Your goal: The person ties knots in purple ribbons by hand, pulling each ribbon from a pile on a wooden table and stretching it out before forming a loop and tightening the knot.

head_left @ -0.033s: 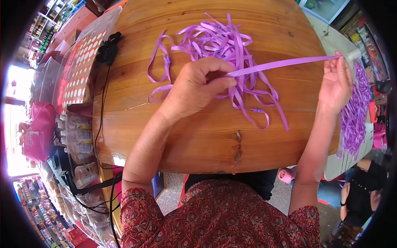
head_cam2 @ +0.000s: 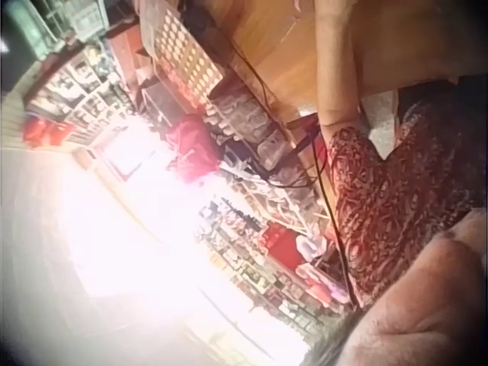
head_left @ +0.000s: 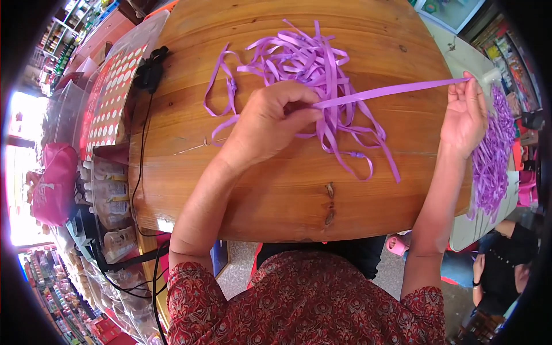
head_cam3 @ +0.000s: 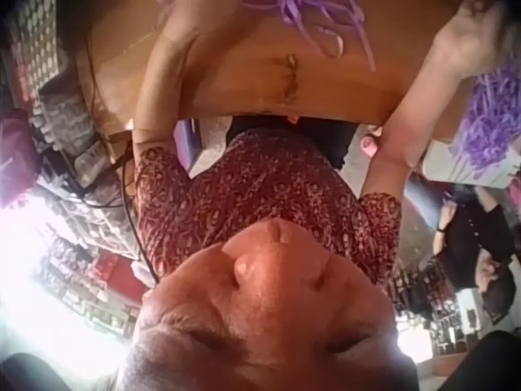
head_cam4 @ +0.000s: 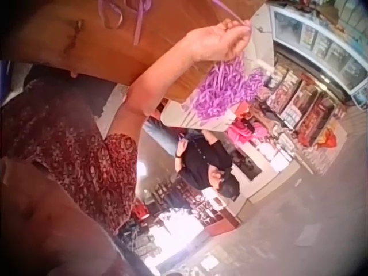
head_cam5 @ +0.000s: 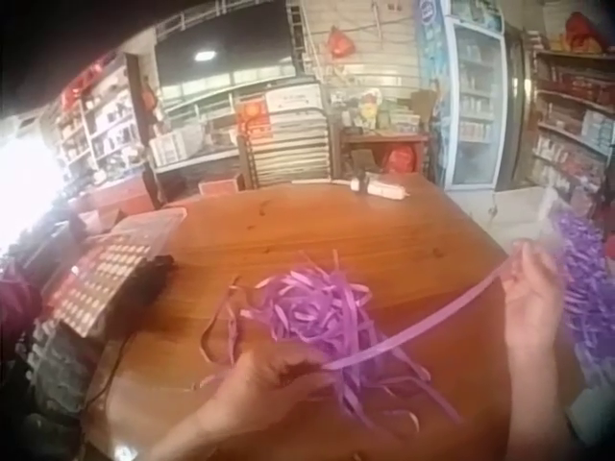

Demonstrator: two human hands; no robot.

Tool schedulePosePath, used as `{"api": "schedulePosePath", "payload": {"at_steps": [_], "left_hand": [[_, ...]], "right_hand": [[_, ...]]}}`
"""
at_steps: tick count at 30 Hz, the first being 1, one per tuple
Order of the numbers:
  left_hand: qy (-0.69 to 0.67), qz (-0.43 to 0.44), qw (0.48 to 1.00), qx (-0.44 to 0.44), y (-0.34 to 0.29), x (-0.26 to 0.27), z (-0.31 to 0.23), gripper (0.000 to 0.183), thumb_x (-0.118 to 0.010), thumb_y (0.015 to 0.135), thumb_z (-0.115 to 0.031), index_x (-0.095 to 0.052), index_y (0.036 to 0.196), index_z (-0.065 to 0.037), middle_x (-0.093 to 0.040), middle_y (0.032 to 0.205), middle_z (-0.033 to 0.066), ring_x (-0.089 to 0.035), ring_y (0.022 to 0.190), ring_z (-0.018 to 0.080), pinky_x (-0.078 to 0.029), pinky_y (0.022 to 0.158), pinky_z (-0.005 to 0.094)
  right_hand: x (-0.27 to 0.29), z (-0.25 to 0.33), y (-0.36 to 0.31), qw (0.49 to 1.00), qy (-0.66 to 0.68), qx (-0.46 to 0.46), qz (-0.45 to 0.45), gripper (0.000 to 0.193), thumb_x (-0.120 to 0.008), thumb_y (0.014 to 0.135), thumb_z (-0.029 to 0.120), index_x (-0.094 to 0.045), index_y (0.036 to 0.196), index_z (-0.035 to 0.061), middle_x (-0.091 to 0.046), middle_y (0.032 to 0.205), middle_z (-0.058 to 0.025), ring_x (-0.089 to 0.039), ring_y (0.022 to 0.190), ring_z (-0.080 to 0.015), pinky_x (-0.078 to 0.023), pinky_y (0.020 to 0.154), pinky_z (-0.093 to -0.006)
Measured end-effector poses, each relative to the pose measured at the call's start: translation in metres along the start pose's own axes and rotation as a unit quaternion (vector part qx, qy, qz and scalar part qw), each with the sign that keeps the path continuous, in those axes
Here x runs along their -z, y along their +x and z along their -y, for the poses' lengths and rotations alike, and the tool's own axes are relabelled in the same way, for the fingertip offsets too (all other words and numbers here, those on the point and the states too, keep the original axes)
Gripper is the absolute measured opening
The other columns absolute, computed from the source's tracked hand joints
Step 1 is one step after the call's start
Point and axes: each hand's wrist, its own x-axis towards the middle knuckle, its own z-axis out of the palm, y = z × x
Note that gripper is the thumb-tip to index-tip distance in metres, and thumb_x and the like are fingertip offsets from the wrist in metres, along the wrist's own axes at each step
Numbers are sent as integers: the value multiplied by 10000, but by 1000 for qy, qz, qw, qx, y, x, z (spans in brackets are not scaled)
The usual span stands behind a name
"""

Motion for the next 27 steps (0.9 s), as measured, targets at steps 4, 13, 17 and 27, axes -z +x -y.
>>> {"api": "schedulePosePath", "payload": {"at_steps": [4, 13, 17, 27], "left_hand": [[-30, -28, 996, 81, -6, 9, -11, 111, -665, 841, -44, -652, 935, 13, -659, 823, 15, -576, 760, 63, -481, 676, 222], [-98, -28, 993, 66, -20, 8, -27, 162, -637, 889, -121, -655, 976, 15, -644, 846, -2, -550, 782, 51, -459, 717, 219], [-54, 28, 994, 88, -25, 3, -22, 197, -612, 912, -168, -651, 967, 17, -636, 843, 0, -550, 807, 63, -452, 741, 223], [-38, 62, 997, -1, -23, -16, -28, 142, -600, 914, -118, -640, 924, 18, -593, 785, 2, -493, 708, 63, -412, 634, 231]], "right_hand": [[7, -1, 4, 999, 11, -4, -30, 199, -558, 925, 94, -590, 1059, -50, -581, 840, -37, -527, 802, -114, -399, 781, -282], [-33, 3, -20, 773, -505, 378, 68, 323, -654, 832, 61, -627, 1153, 42, -633, 1054, -96, -576, 991, -210, -446, 873, -321], [-69, -1, -71, 765, -420, 300, 385, 497, -756, 706, 239, -631, 1158, 74, -589, 1169, -80, -552, 1036, -262, -416, 887, -374], [-69, -17, -93, 782, -341, 278, 442, 314, -778, 660, 128, -685, 948, 43, -609, 795, -25, -554, 700, -204, -406, 646, -333]]}}
